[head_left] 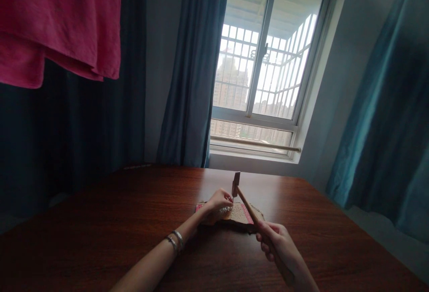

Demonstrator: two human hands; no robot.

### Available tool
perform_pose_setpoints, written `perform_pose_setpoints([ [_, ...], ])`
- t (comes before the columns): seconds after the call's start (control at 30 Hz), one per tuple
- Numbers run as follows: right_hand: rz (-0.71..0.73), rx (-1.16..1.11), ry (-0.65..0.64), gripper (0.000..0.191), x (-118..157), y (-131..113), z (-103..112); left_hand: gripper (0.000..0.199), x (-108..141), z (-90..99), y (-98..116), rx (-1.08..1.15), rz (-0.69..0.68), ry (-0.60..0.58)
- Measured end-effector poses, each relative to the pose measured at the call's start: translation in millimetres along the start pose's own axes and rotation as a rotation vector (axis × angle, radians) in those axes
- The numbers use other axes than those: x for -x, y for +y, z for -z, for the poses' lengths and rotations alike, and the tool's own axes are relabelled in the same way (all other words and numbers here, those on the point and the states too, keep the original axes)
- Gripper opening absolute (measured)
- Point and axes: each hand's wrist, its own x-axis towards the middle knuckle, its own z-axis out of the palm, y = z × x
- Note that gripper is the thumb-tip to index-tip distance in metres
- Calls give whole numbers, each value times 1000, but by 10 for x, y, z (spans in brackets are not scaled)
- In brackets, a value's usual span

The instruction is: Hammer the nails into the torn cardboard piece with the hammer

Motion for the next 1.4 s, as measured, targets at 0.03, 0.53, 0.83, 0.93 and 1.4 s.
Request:
perform_pose_setpoints([
  [0.03, 0, 6, -8, 47, -2, 4, 2, 24, 2, 2, 1, 2, -1, -3],
  [0.53, -8, -6, 0, 46, -20, 1, -8, 25, -25, 11, -87, 37, -25, -20],
  [0.83, 0, 6, -19, 48, -54, 35, -12, 25, -59, -28, -140, 71, 4, -17],
  [0.93, 3, 7, -7, 48, -50, 42, -17, 23, -66, -36, -161, 74, -15, -12],
  [1.4, -26, 11, -5, 46, 24, 19, -48, 24, -8, 2, -51, 35, 11, -11],
])
